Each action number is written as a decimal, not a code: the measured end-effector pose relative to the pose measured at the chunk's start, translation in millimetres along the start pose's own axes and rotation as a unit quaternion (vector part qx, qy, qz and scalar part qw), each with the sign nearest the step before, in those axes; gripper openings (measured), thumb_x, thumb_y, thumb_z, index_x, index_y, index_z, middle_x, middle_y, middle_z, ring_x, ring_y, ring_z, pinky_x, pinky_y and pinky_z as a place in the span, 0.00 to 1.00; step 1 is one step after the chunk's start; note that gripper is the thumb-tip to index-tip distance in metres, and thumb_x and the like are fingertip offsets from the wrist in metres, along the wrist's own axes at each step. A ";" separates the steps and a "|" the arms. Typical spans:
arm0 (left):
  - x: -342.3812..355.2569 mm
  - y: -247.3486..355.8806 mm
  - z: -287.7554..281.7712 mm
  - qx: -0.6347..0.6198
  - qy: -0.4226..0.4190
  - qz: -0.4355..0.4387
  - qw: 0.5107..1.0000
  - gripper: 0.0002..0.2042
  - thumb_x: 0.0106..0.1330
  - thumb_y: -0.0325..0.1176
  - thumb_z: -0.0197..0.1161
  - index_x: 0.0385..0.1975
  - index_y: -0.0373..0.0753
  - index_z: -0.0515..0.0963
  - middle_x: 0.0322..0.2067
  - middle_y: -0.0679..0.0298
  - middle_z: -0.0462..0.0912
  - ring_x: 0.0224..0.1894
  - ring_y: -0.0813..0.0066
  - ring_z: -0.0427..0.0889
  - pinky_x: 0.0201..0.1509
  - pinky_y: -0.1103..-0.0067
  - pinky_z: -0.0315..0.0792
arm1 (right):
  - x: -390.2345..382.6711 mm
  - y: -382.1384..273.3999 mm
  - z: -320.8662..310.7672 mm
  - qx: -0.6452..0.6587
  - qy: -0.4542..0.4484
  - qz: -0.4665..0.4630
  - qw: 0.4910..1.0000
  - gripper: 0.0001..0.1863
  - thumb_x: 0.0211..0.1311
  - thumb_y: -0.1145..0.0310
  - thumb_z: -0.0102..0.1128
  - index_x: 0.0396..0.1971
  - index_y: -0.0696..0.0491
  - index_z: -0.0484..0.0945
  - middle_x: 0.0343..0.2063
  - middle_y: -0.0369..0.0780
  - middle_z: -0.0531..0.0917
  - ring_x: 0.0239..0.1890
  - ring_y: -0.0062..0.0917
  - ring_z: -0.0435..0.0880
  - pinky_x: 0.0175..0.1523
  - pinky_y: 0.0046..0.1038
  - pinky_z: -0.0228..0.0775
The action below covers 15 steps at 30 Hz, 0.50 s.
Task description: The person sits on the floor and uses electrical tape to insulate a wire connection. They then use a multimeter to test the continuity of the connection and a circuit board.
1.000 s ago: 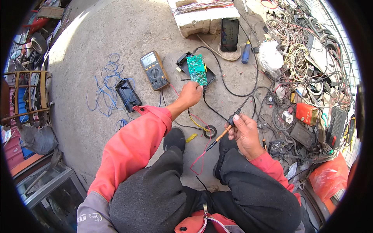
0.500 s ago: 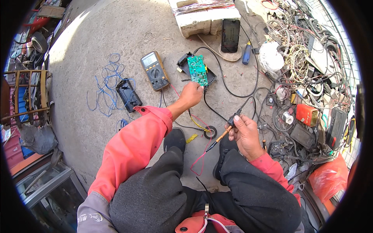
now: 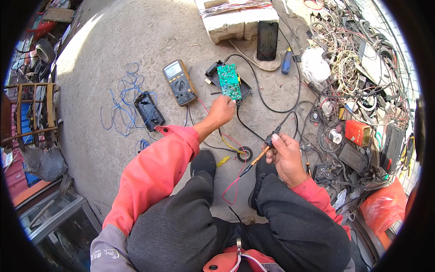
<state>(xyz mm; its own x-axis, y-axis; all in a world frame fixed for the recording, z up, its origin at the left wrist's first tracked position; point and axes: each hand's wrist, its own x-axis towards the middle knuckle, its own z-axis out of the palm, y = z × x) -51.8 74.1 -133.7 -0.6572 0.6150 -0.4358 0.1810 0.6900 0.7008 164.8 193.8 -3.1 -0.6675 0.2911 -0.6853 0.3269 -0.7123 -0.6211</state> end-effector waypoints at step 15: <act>-4.9 -9.8 -2.2 -0.003 0.013 -0.026 1.000 0.15 0.68 0.37 0.56 0.32 0.28 0.80 0.25 0.44 0.80 0.30 0.55 0.82 0.37 0.63 0.71 | 1.4 3.7 -3.4 -0.006 -0.005 -0.001 1.000 0.12 0.71 0.62 0.55 0.37 0.58 0.73 0.31 0.42 0.83 0.23 0.14 0.77 0.26 0.17 0.73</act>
<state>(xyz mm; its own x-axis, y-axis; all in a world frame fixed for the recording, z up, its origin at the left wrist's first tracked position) -51.9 63.4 -137.2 -0.6841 0.5681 -0.4574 0.1422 0.7189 0.6804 167.4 193.8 -7.7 -0.6752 0.2859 -0.6800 0.3338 -0.7036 -0.6273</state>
